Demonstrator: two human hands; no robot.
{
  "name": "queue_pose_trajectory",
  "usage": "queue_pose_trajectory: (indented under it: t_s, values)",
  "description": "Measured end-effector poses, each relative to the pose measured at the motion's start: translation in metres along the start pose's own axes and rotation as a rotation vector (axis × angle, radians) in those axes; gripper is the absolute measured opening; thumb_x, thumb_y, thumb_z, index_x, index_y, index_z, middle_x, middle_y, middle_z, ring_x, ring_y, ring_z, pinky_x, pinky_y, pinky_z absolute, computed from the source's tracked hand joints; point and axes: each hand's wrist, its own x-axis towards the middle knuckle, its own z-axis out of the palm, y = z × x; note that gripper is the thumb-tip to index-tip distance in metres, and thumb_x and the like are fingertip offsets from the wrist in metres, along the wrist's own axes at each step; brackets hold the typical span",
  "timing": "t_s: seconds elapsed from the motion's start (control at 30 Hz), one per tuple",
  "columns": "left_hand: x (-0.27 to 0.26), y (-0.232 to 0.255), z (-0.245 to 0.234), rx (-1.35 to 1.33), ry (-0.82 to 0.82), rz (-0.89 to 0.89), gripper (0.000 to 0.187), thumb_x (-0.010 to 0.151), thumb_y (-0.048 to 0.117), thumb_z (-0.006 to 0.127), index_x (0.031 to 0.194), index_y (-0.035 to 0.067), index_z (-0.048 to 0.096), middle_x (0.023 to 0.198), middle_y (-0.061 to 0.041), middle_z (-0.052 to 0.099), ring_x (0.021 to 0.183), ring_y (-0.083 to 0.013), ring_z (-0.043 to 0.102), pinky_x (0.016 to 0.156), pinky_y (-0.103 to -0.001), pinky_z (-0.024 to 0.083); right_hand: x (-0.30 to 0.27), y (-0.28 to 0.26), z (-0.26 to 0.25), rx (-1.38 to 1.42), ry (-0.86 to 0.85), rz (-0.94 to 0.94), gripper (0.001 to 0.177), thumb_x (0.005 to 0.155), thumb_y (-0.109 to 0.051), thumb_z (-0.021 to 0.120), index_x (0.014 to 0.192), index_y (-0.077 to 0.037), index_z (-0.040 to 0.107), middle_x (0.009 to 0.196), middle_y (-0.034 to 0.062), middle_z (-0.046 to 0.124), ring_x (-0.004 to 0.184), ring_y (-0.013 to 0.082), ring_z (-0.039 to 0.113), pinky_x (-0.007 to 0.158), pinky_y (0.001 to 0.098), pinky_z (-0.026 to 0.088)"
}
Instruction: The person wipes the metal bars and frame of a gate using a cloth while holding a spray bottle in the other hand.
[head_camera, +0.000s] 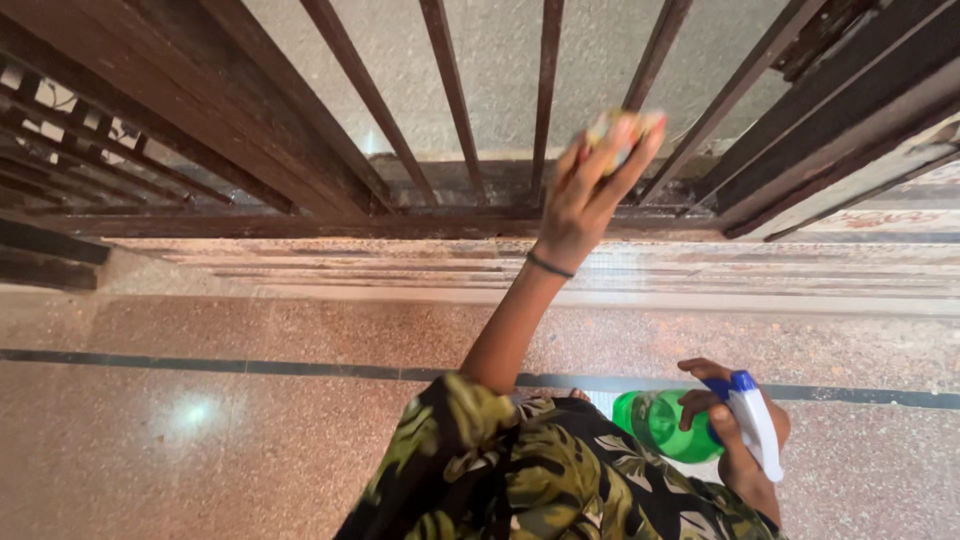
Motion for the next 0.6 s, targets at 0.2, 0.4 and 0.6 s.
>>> queue_pose_trajectory:
  t_s: [0.2, 0.4, 0.6]
  values:
    - [-0.075, 0.004, -0.050, 0.020, -0.309, -0.097, 0.063, 0.094, -0.001, 0.075, 0.145, 0.030, 0.059, 0.153, 0.006, 0.052, 0.136, -0.0205, 0.053, 0.118, -0.036, 0.051, -0.002, -0.003, 0.001, 0.026, 0.015, -0.046, 0.062, 0.097, -0.046, 0.068, 0.118, 0.012, 0.063, 0.090, 0.0215, 0.071, 0.086, 0.0282, 0.071, 0.092, 0.0452, 0.055]
    - [0.015, 0.027, -0.006, -0.322, -0.019, -0.016, 0.068, 0.101, 0.003, 0.077, 0.154, 0.030, 0.044, 0.163, 0.004, 0.033, 0.144, -0.0215, 0.048, 0.120, -0.033, 0.053, -0.002, 0.002, -0.004, 0.001, -0.017, -0.073, 0.062, 0.098, -0.046, 0.067, 0.118, 0.012, 0.062, 0.078, 0.0194, 0.071, 0.097, 0.0321, 0.072, 0.097, 0.0466, 0.055]
    - [-0.002, 0.031, 0.018, -0.175, -0.137, 0.052, 0.069, 0.102, 0.000, 0.069, 0.156, 0.030, 0.039, 0.164, 0.005, 0.033, 0.155, -0.0212, 0.035, 0.130, -0.037, 0.043, -0.005, 0.006, -0.014, 0.012, -0.023, -0.040, 0.062, 0.097, -0.046, 0.068, 0.116, 0.013, 0.062, 0.087, 0.0187, 0.071, 0.088, 0.0312, 0.071, 0.090, 0.0455, 0.056]
